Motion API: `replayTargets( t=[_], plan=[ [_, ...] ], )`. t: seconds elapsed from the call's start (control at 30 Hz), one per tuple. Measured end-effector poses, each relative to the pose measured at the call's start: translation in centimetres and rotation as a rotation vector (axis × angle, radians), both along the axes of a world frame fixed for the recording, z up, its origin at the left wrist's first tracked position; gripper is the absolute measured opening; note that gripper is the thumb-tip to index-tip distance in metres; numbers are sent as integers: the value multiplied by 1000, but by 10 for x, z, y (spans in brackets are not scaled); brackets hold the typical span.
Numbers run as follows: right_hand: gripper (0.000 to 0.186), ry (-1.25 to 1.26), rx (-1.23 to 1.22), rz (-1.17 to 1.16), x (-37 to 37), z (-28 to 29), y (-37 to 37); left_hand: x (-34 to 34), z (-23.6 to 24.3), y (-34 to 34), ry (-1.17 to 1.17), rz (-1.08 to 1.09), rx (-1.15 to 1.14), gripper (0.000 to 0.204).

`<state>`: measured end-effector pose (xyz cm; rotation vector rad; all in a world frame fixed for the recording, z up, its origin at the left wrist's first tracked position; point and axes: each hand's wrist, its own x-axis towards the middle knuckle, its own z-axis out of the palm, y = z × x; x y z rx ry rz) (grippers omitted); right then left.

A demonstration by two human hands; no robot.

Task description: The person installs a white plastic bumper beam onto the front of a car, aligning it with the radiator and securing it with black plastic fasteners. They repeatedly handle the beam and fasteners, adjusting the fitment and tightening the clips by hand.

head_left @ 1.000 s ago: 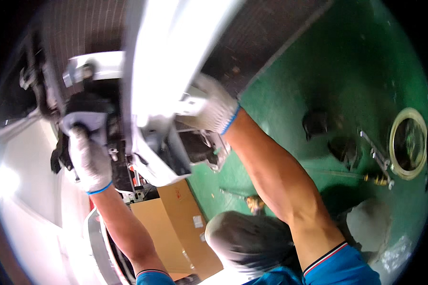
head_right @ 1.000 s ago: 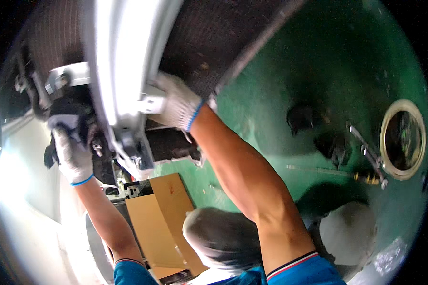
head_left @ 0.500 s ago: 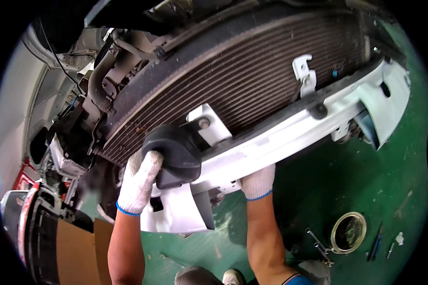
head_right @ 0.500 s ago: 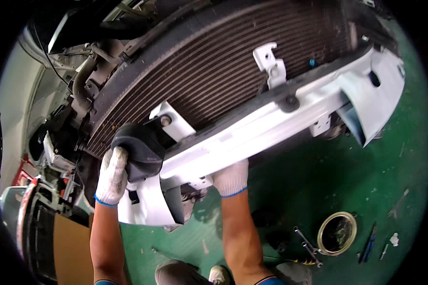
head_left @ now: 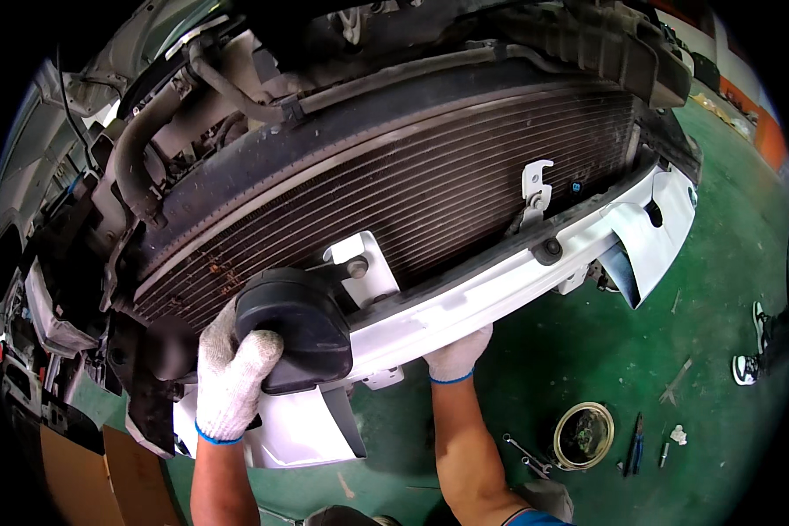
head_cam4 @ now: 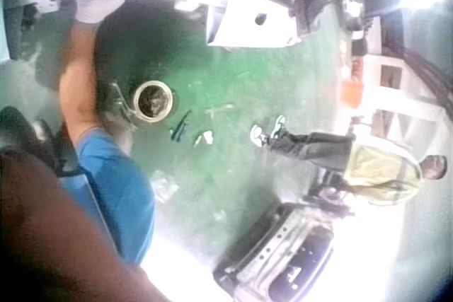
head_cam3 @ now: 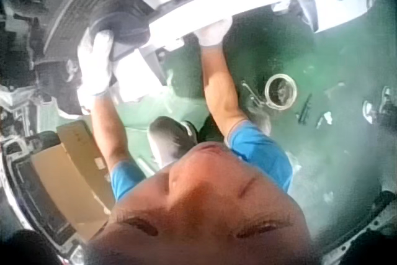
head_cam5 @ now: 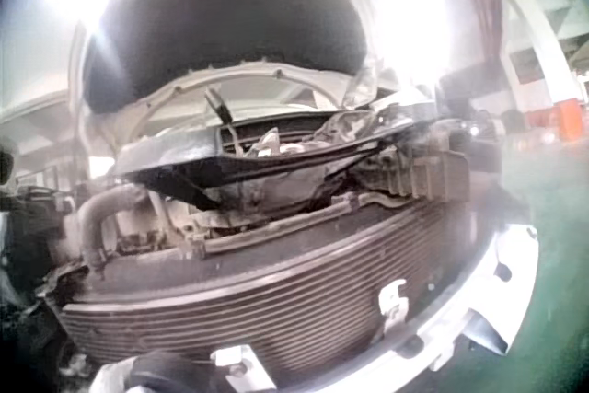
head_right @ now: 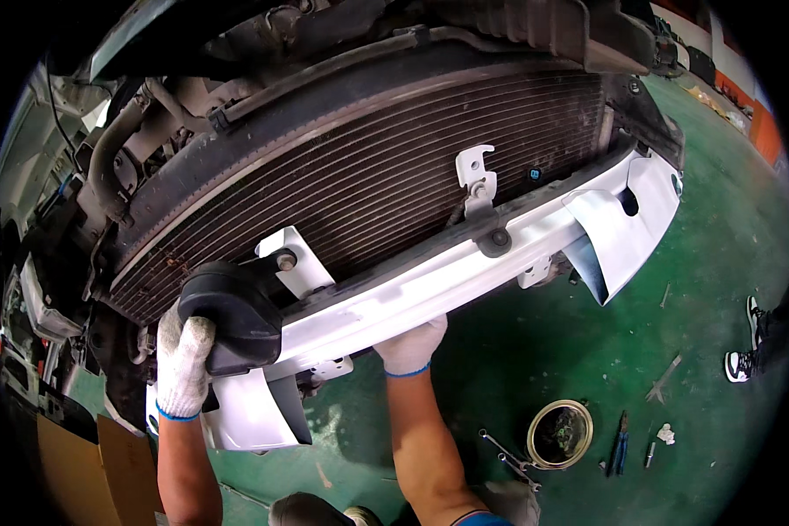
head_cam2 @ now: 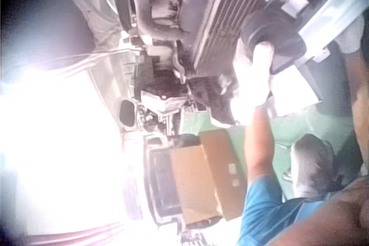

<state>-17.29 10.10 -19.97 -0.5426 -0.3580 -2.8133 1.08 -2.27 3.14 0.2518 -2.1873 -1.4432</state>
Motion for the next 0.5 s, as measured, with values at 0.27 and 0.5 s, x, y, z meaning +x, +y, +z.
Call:
replayTargets(
  t=[0.27,0.5],
  plan=[
    [47,-191,455,91,23,8,5,5,0,-11,-13,-29,5,72],
    [55,-343,313,331,52,41,0,27,7,-38,-266,86,-182,62]
  ],
)
